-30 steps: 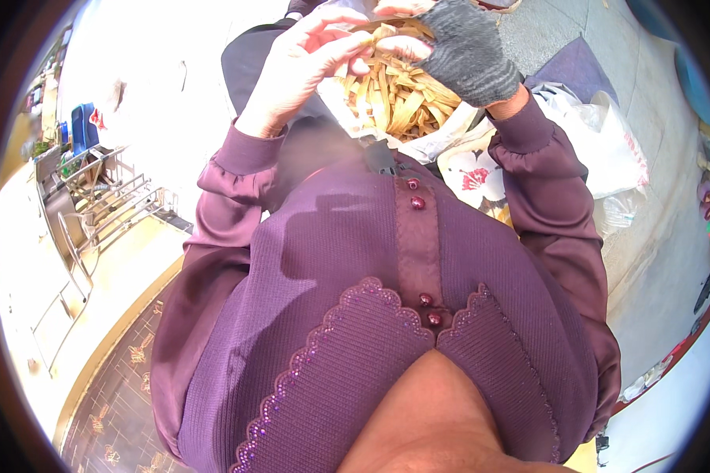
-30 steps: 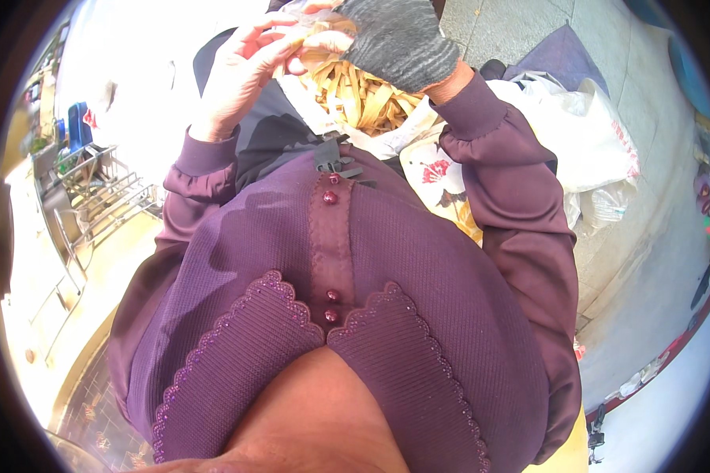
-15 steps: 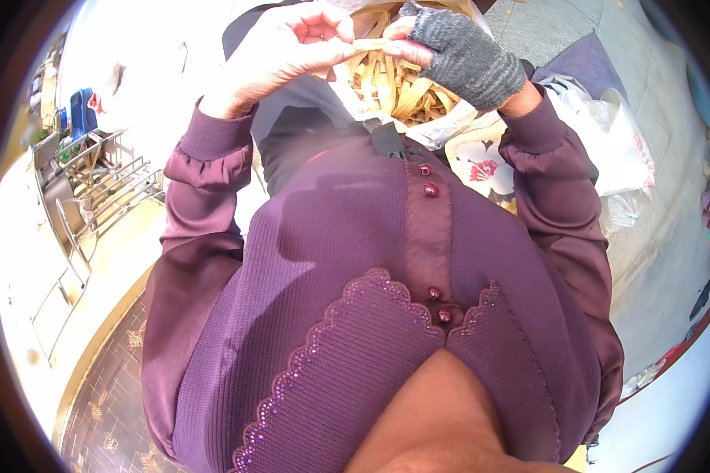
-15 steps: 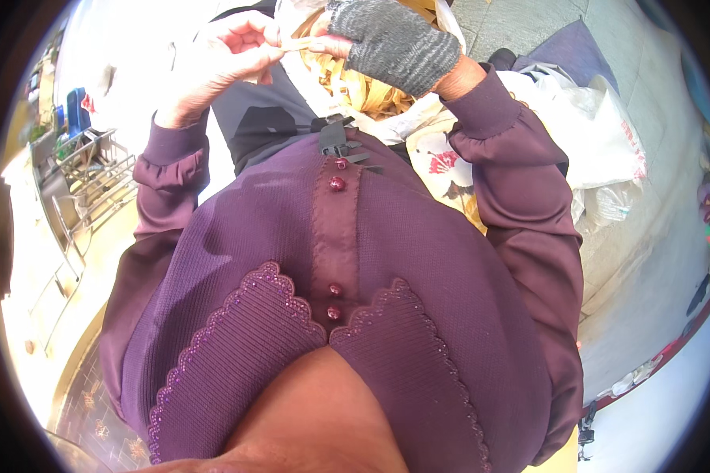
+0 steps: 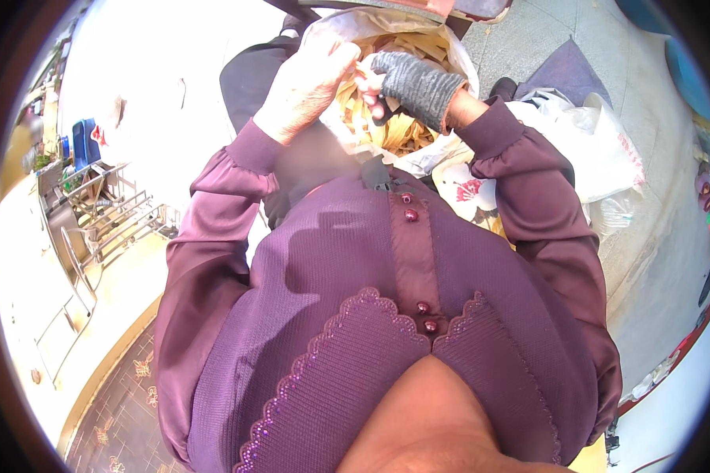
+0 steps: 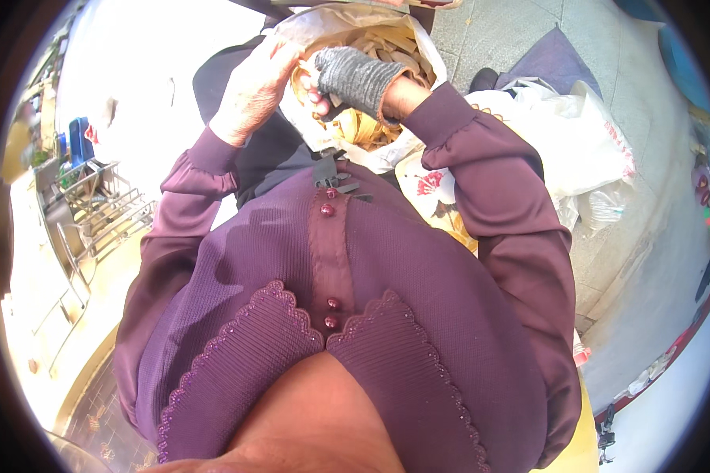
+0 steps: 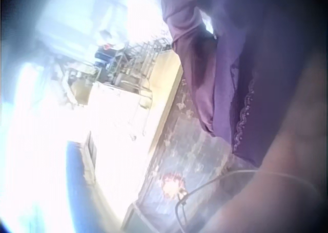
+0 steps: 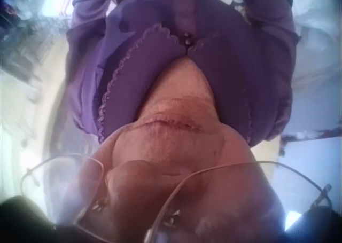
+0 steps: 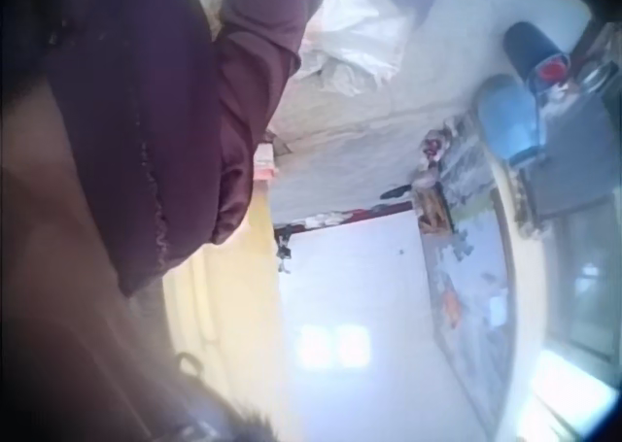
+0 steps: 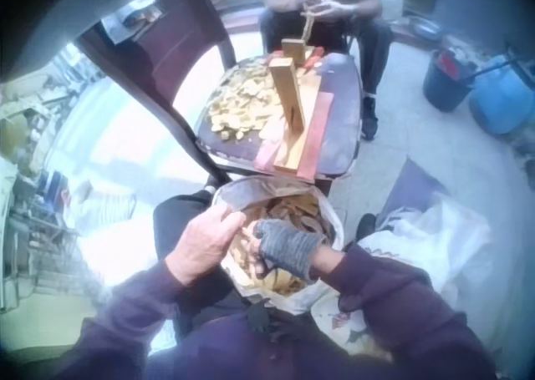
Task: The person sits and repeatedly picks up dried food items from a large sack, inspects them, and places them into a smaller bag. The person handles the items one at a time, occasionally adjusting the bags.
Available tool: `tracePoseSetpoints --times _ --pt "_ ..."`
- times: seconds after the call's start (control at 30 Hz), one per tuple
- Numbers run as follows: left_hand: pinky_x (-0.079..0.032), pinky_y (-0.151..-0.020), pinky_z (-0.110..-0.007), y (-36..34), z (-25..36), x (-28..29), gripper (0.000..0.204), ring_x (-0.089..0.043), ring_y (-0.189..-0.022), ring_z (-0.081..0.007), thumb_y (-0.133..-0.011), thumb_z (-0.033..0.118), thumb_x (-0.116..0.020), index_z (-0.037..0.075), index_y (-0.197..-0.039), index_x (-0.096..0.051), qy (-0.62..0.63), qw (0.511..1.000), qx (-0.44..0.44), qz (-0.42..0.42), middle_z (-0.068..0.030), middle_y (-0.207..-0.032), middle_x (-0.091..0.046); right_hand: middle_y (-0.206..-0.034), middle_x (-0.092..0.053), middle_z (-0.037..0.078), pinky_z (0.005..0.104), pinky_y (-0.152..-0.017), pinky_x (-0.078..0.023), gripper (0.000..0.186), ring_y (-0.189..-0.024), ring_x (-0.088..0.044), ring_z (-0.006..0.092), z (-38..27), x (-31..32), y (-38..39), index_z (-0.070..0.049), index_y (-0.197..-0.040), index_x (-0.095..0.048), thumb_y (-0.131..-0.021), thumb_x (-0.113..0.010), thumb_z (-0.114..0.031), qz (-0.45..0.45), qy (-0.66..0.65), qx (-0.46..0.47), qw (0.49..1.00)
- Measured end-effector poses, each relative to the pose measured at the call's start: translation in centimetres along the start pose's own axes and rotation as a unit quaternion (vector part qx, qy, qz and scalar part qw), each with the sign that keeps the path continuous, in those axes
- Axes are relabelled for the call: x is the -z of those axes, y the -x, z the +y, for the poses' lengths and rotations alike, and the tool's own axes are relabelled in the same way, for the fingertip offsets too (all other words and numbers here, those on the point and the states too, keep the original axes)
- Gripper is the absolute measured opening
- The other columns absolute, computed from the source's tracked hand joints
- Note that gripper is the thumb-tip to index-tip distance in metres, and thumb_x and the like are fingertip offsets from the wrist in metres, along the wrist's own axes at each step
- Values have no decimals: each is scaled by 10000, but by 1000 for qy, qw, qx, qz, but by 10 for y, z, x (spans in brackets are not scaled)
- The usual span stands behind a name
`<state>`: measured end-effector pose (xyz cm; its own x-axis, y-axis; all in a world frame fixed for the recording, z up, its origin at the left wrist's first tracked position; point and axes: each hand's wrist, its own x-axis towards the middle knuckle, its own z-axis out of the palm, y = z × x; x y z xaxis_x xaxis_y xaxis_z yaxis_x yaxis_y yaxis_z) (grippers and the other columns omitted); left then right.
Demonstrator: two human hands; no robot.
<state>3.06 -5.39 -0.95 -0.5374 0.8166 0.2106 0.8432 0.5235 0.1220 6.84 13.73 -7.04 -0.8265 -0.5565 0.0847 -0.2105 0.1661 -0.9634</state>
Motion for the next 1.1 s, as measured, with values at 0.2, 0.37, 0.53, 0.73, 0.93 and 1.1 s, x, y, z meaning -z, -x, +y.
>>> tracePoseSetpoints --times 0.2,0.37,0.53,0.73,0.93,1.1 --pt "-453 -645 -357 -8 -31 0 96 -575 -707 -225 -771 121 -592 124 -867 -595 -21 991 -114 72 -45 -756 -575 -630 -507 22 321 -430 -432 152 -497 -513 153 -31 4 -4 -85 -955 -573 -861 -584 -205 -12 -249 -166 954" --pt "-453 -683 -362 -26 -55 -9 137 -566 -702 -225 -685 115 -634 120 -809 -576 -15 984 -166 67 -29 -725 -559 -716 -576 156 397 -632 -456 220 -706 -578 350 -13 -6 -6 -31 -966 -583 -862 -568 -224 167 308 172 921" --pt "-475 -692 -346 -42 -50 -12 145 -603 -703 -206 -685 121 -626 115 -820 -572 22 987 -115 109 -7 -746 -595 -795 -592 158 402 -648 -454 248 -678 -569 349 -56 9 2 -16 -901 -605 -883 -551 -257 196 222 46 954" --pt "-431 -594 -171 -71 -23 -22 177 -457 -680 -3 -942 77 -523 86 -1119 -536 685 709 164 39 45 -963 -567 -719 -586 87 305 -612 -467 238 -643 -587 171 -27 66 -7 -23 -900 -600 -870 -592 -259 380 146 79 910" --pt "-435 -642 -169 -105 -14 -3 202 -521 -781 -22 -934 120 -561 71 -1130 -555 593 791 136 71 26 -970 -590 -630 -539 2 217 -501 -426 188 -531 -510 73 -27 101 -12 -42 -887 -598 -850 -641 -221 410 -43 -76 908" --pt "-376 -575 -170 -124 -31 -19 151 -450 -678 -14 -935 170 -572 82 -1059 -569 573 795 173 97 42 -822 -547 -654 -585 31 251 -491 -498 211 -547 -584 98 -34 103 -17 -43 -886 -628 -836 -667 -245 426 -162 -96 885"
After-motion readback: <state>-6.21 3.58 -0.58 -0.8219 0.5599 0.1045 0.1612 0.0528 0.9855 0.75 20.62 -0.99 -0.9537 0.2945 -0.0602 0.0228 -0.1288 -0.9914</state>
